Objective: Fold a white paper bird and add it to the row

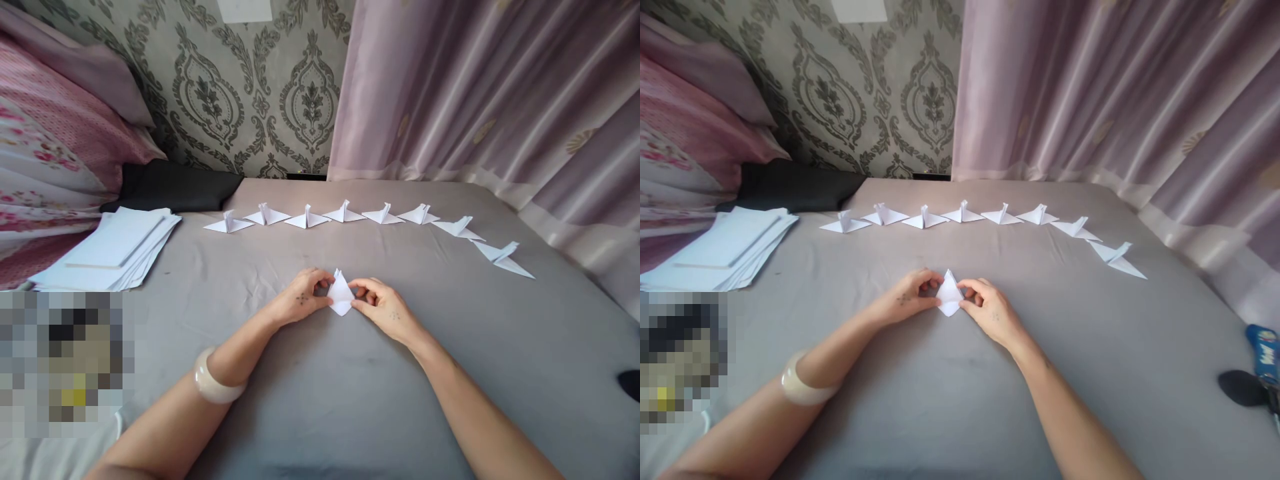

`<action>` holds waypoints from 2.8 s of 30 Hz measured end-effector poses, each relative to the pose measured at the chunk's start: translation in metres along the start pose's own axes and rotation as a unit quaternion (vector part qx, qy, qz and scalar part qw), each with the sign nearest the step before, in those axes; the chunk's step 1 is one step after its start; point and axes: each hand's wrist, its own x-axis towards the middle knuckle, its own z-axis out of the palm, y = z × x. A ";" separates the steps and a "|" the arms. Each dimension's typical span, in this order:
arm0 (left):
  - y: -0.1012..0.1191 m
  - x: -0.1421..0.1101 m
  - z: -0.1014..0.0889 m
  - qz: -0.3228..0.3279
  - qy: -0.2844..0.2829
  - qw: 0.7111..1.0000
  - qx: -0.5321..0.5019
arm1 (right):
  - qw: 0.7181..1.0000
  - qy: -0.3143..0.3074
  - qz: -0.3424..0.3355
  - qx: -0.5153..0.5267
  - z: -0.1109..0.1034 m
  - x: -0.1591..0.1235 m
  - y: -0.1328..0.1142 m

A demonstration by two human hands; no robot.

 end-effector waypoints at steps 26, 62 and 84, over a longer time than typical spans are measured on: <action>0.005 0.003 -0.015 0.001 -0.109 0.989 0.097 | 0.996 0.015 -0.012 -0.088 0.000 0.004 -0.003; 0.011 -0.022 0.010 0.076 -0.018 0.939 0.335 | 0.977 0.041 -0.058 -0.201 0.007 -0.007 -0.020; 0.009 -0.010 0.013 -0.022 -0.005 0.998 0.054 | 0.999 -0.002 0.024 -0.027 0.005 -0.007 -0.009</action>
